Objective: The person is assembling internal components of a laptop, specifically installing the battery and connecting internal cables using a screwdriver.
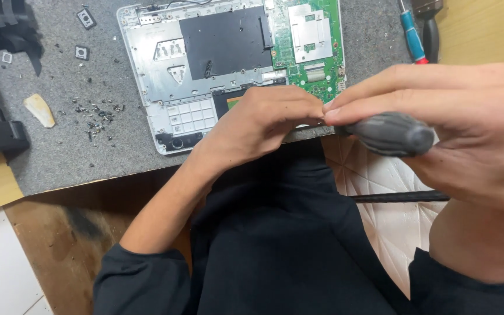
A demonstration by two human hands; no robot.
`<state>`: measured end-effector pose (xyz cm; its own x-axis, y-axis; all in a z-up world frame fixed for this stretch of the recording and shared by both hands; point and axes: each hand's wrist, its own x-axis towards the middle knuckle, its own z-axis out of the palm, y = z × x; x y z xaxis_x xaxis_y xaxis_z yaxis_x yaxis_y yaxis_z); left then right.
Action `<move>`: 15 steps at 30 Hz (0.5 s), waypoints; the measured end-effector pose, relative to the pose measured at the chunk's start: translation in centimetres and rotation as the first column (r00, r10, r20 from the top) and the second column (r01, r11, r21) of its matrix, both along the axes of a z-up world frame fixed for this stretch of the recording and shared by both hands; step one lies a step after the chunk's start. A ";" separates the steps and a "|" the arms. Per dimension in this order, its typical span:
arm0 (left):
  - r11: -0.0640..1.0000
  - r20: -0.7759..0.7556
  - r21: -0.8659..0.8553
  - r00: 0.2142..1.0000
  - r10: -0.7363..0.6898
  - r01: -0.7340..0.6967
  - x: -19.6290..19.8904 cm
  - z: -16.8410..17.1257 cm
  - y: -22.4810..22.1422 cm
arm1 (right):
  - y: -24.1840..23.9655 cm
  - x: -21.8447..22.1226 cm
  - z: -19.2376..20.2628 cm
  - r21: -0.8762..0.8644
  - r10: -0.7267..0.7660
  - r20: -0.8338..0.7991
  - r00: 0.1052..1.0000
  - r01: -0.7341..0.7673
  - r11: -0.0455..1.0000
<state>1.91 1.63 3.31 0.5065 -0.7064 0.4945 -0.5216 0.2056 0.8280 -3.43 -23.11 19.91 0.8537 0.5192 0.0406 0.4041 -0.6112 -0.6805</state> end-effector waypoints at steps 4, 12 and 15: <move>0.998 -0.016 -0.003 0.998 -0.059 0.059 0.4 -0.5 0.1 | 3.9 0.8 -2.4 0.152 0.136 0.026 0.990 -0.139 0.979; 0.974 -0.048 -0.101 0.979 0.197 -0.201 -1.3 -0.4 -0.9 | 4.7 -1.5 -8.4 0.192 -0.270 0.364 0.891 0.211 0.958; 0.946 -0.072 -0.125 0.954 0.292 -0.299 -2.5 -0.8 -1.9 | 5.0 -2.0 -9.1 0.276 -0.375 0.288 0.881 0.299 0.914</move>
<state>-0.58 -0.27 2.53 0.7101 -0.4505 0.5411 -0.5329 0.1583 0.8312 -5.40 -18.16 10.81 0.8923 0.1477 0.4267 0.4231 -0.6033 -0.6760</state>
